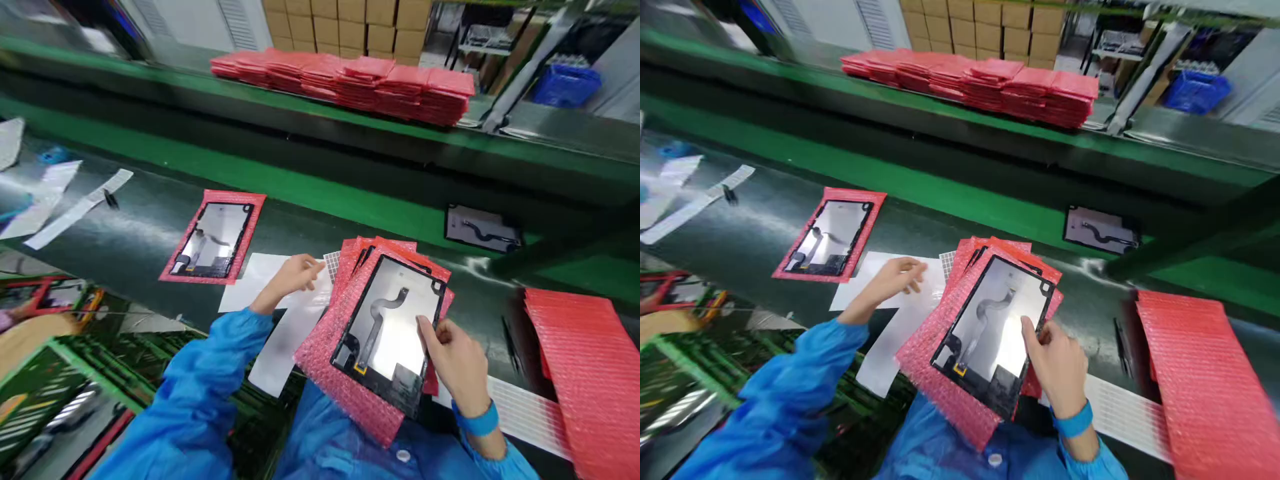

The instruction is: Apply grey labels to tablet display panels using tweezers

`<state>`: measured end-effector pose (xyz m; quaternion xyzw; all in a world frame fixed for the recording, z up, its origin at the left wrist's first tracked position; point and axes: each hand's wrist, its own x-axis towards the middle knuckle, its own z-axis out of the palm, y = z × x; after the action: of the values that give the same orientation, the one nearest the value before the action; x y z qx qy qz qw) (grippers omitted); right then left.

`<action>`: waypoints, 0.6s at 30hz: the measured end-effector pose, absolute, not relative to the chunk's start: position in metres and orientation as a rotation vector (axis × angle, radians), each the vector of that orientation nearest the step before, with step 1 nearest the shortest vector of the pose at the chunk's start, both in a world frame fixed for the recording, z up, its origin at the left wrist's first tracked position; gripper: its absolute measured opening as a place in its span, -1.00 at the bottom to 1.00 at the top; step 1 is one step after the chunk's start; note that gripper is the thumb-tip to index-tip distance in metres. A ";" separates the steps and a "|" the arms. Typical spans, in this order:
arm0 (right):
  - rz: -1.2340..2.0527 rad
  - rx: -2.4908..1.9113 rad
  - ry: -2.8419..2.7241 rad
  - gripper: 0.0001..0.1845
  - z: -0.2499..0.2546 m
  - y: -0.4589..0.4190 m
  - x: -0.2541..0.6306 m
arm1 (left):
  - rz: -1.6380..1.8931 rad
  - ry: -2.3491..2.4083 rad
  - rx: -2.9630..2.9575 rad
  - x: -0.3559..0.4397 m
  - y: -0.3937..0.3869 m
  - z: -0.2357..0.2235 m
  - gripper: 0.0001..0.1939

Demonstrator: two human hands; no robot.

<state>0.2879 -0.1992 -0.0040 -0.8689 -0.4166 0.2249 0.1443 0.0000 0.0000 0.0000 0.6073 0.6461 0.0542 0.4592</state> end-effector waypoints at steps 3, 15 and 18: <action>0.723 -2.339 -1.079 -0.35 -0.015 -0.212 0.287 | 0.090 1.557 1.508 0.022 0.020 -0.012 -0.60; 0.986 -1.949 -0.702 -0.16 -0.020 -0.210 0.270 | 0.038 1.318 1.307 0.016 0.030 -0.030 -0.70; 1.102 -1.874 -0.593 -0.23 -0.026 -0.211 0.277 | 0.060 1.262 1.287 0.018 0.029 -0.033 -0.72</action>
<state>0.2775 -0.2106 -0.0255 -0.7511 -0.2377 0.4415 0.4296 0.0182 0.0292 -0.0329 0.5599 0.5490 0.0261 0.6200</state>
